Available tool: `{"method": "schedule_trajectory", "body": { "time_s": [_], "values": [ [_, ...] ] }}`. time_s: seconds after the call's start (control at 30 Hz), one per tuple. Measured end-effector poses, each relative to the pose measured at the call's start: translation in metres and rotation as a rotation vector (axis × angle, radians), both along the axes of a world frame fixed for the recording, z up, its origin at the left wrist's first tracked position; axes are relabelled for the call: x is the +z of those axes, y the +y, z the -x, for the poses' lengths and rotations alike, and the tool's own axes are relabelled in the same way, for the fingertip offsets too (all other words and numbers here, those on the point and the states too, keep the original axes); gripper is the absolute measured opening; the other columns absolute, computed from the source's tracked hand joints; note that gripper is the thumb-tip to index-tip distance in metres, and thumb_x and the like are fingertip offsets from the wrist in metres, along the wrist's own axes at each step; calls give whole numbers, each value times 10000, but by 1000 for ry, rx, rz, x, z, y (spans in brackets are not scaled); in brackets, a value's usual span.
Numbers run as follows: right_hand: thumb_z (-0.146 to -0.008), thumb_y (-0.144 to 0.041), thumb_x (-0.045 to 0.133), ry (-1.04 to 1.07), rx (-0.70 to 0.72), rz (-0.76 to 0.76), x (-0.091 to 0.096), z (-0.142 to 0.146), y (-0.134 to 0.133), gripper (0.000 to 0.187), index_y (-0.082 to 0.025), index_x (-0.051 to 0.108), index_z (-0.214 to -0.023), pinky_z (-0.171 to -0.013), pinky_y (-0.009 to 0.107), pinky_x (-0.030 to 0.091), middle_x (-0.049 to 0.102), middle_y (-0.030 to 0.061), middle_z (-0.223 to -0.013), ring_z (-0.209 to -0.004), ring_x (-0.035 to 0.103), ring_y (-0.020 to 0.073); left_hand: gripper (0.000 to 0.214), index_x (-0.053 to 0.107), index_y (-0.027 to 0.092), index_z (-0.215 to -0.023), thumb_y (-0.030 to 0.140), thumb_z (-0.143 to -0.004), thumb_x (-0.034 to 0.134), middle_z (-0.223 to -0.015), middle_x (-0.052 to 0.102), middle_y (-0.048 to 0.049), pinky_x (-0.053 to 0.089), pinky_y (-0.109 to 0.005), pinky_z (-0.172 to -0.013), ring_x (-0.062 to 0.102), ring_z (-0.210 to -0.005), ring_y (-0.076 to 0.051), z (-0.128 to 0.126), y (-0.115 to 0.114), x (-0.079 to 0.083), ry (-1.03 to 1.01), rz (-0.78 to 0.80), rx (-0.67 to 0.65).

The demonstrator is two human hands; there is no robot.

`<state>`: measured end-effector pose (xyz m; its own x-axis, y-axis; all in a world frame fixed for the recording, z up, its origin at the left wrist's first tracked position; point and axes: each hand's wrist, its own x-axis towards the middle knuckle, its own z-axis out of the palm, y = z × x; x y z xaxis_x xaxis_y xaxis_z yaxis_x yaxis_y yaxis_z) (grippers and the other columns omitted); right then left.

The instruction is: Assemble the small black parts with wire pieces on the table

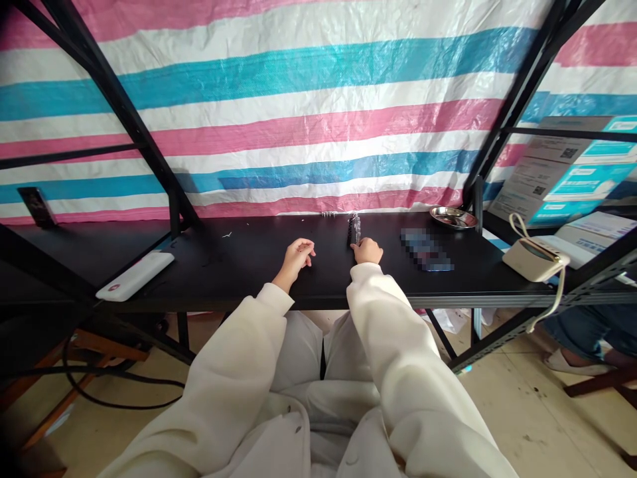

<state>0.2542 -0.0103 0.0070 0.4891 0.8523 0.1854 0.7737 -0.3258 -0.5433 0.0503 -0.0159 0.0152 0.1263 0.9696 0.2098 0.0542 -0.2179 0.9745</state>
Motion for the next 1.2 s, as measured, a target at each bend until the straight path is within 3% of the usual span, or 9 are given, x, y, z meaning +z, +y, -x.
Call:
{"method": "schedule_trajectory", "body": {
  "time_s": [0.17,0.43,0.63,0.77,0.9,1.0,1.2],
  "values": [
    [-760,-392,609,-30,-38,29,-1,3,-5,311,-170,657,-972,-854,399,363,654,111,-1032,-1004,569,261,88,546,166,-776,250,-761,529,-606,562,28,356,-179,-431,455,-393,-49,-1,-1,-3,184,-104,24],
    [-755,-366,606,-13,-36,16,-2,4,-5,294,-167,656,-966,-851,399,351,650,111,-1037,-1013,557,268,126,588,214,-839,165,-784,486,-713,641,6,435,-243,-648,592,-668,-129,-8,2,-10,749,-320,73],
    [-742,-341,606,-12,-54,-30,-3,6,-5,263,-171,650,-938,-843,407,349,649,114,-1013,-995,555,269,220,553,195,-996,158,-829,415,-923,643,-76,455,-305,-714,616,-831,-203,-25,-6,2,1145,-597,-101],
    [-745,-330,596,-14,-54,-43,-3,8,-6,245,-176,642,-929,-837,406,351,647,114,-998,-999,548,269,350,486,173,-1163,139,-826,396,-1030,620,-110,461,-318,-746,607,-903,-220,-43,-5,9,1213,-620,-133],
    [-745,-322,594,-13,-53,-30,-2,9,-6,249,-170,634,-939,-840,408,347,642,118,-1001,-1017,538,270,600,229,192,-1408,132,-829,376,-1082,605,-117,460,-324,-754,619,-892,-217,-62,3,9,1236,-536,-97],
    [-748,-331,592,-9,-50,-19,-2,9,-5,261,-170,629,-950,-848,412,343,640,119,-1017,-1027,534,271,650,100,242,-1452,174,-859,359,-1057,613,-107,455,-333,-759,629,-879,-218,-72,11,7,1265,-488,-90],
    [-749,-333,594,-5,-48,-11,-2,9,-5,272,-169,622,-965,-862,417,334,640,113,-1034,-1041,527,268,511,264,259,-1411,253,-905,335,-1053,613,-106,452,-338,-736,630,-881,-233,-80,19,4,1283,-486,-57]
  ]
}}
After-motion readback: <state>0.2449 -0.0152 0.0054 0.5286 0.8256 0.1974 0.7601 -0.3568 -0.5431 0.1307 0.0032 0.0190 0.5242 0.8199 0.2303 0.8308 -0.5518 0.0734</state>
